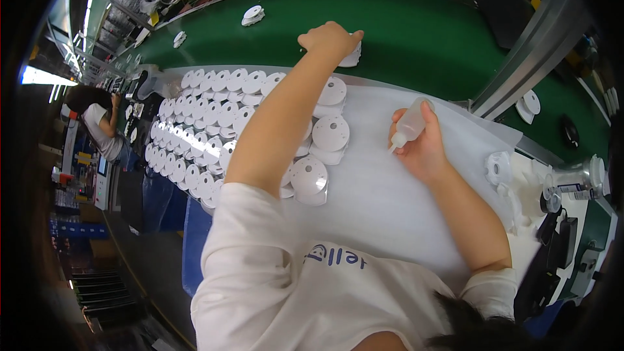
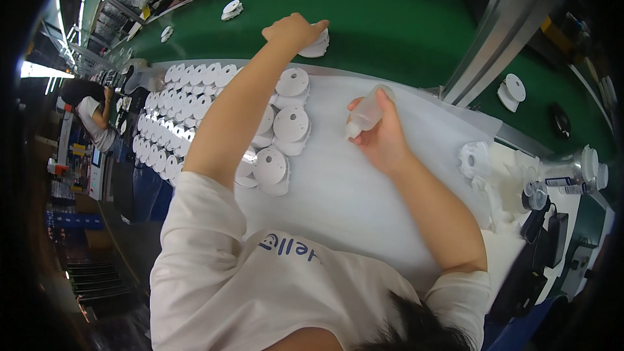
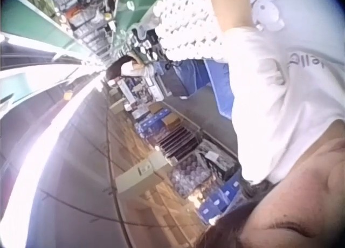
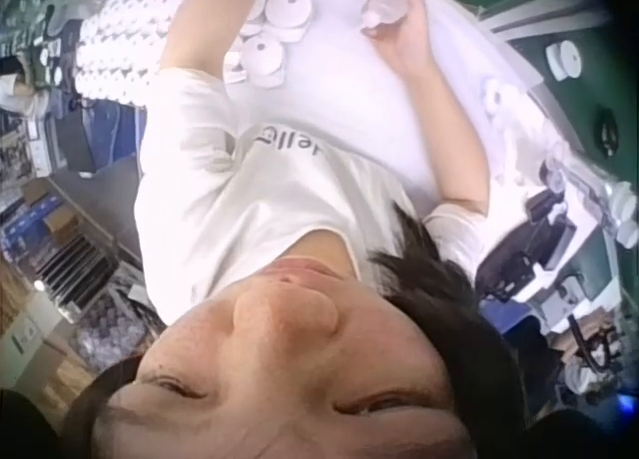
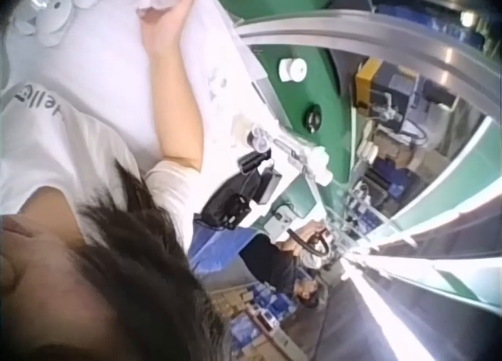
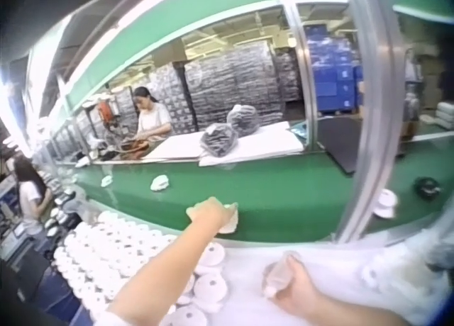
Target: The person assembles electronic components by applying adhesive from an adhesive bottle to plastic housings with an adhesive dispenser, then combining the plastic parts with electronic circuits by hand.
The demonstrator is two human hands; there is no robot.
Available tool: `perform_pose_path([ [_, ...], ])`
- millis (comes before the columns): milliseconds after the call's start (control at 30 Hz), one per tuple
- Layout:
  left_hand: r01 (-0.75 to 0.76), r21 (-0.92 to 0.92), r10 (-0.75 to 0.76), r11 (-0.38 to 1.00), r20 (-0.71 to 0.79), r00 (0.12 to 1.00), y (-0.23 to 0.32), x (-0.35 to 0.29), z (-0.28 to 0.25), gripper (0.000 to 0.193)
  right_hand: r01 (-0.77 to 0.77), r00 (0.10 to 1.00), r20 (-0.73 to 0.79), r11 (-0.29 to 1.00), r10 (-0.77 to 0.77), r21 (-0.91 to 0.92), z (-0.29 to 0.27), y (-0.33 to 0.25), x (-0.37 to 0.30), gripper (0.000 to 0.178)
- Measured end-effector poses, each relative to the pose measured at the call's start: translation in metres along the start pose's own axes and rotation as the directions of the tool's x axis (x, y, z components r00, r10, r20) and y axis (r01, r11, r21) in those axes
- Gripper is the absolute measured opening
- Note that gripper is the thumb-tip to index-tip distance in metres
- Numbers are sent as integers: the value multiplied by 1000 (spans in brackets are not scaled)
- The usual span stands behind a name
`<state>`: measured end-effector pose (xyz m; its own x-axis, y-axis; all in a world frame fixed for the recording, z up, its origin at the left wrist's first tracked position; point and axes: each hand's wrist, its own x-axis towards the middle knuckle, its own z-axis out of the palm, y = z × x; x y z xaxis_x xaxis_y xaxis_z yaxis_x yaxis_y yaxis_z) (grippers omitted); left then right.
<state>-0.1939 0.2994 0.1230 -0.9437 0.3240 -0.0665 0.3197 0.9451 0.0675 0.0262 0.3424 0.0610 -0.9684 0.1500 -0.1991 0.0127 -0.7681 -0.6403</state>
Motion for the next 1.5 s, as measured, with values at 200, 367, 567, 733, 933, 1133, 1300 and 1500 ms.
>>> perform_pose_path([
  [200, -704, -193, 572, 684, -457, 681, -20, -99, -30, 37, -21, 994, -103, 987, 38, 160, 3, -2, 1, 45],
  [367, -473, -864, 759, -173, -423, 494, -51, -205, -62, 22, -34, 997, -63, 980, 47, 195, -11, 3, 3, 43],
  [567, 60, -791, 750, -609, -550, 367, -49, -255, -50, 30, 11, 998, -66, 978, 3, 209, -6, -1, -1, 37],
  [733, 144, -656, 670, -741, -710, 216, -37, -262, -47, 42, 18, 999, -48, 975, -8, 220, -1, 1, 0, 37],
  [933, 124, -597, 607, -793, -791, 78, -40, -257, -45, 36, -13, 999, -47, 978, 23, 208, -2, -1, 2, 40],
  [1133, 102, -668, 676, -737, -729, 106, -28, -252, -65, 33, -59, 998, -6, 964, 63, 260, -8, 1, 3, 35],
  [1300, 78, -669, 673, -739, -727, 137, -31, -252, -63, 30, -68, 997, -27, 964, 78, 258, -8, 0, 2, 35],
  [1500, 84, -607, 611, -790, -767, 197, -27, -259, -63, 28, -62, 998, -11, 961, 67, 271, -5, -3, 0, 34],
])
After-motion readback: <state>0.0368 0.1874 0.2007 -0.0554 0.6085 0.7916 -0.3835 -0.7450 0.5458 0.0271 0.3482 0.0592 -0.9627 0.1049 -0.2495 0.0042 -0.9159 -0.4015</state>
